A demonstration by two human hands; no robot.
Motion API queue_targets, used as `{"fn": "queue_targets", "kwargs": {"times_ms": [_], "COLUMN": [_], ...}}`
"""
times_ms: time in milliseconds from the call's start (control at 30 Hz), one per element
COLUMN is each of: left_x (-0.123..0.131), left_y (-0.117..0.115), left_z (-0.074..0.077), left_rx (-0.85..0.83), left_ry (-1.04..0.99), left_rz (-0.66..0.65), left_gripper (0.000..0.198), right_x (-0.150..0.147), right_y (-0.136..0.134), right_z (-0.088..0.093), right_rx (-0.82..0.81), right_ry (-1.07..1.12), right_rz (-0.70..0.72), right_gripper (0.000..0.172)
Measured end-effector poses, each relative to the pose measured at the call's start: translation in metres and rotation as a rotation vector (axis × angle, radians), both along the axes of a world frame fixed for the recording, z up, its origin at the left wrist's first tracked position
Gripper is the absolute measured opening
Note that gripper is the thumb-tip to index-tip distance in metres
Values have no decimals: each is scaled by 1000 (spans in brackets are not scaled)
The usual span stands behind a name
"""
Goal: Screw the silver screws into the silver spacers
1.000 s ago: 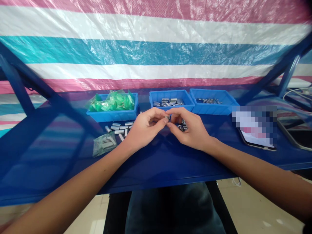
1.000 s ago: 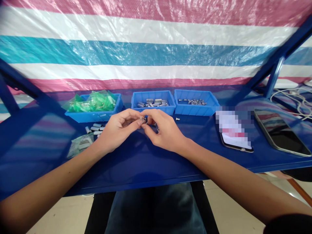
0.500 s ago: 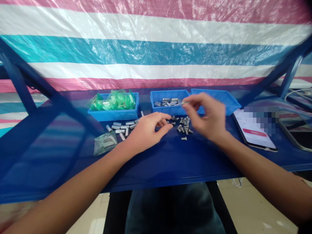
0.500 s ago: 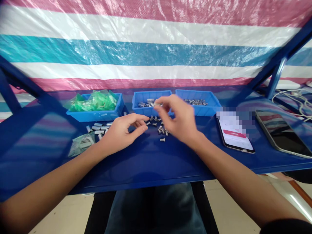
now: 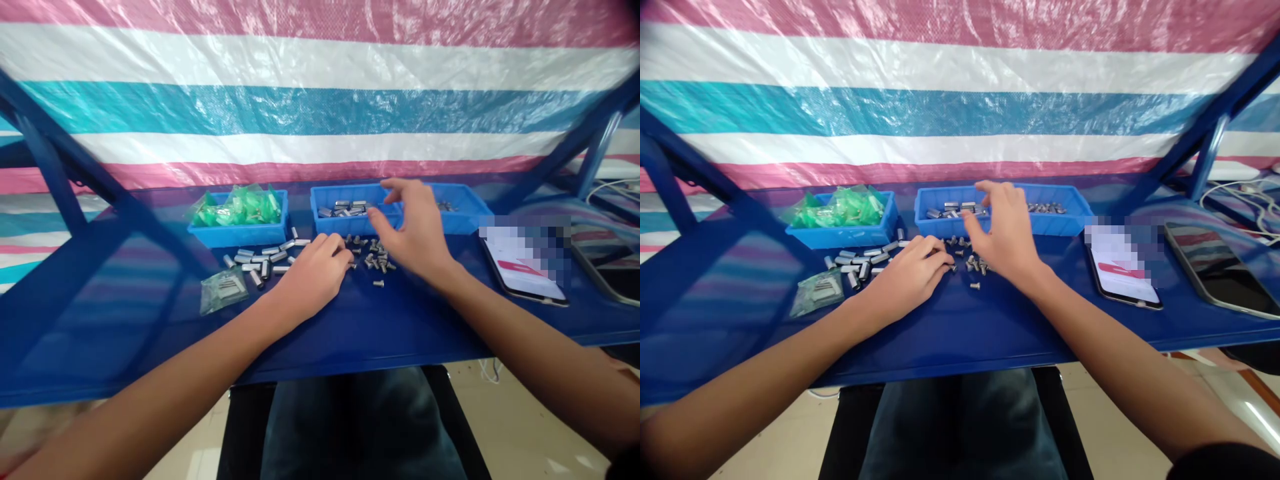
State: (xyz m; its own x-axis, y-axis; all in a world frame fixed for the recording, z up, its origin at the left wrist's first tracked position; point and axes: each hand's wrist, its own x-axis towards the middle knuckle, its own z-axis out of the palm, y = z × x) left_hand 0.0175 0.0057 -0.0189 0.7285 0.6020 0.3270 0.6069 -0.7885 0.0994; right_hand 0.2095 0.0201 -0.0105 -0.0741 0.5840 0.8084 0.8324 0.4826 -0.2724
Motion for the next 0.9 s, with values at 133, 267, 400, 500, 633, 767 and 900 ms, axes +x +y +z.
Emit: {"fn": "queue_targets", "kwargs": {"times_ms": [133,267,400,500,633,767,900], "left_x": [-3,-6,-8,-8,-6,-3,-2], "left_y": [-1,3,6,6,4,1,0], "left_z": [1,7,15,17,18,18,18], "left_rx": [-8,-79,-296,-452,-566,-666,-908], "left_ry": [-11,-228,-455,-575,-710,-837,-1062], "left_rz": [15,77,159,170,142,107,43], "left_gripper": [27,19,14,17,16,18,21], "right_x": [-18,-19,-19,-20,-23,-27,-28], "right_y": [-15,-19,-19,-18,-20,-24,-26], "right_z": [-3,-4,-4,-5,-5,-2,0], "right_rx": [-86,-100,-108,-93,-78,-98,-162], "right_ry": [-90,-125,-144,-128,-79,-17,86], "right_rz": [198,362,426,415,396,407,439], "right_gripper": [25,15,12,11,7,7,8]}}
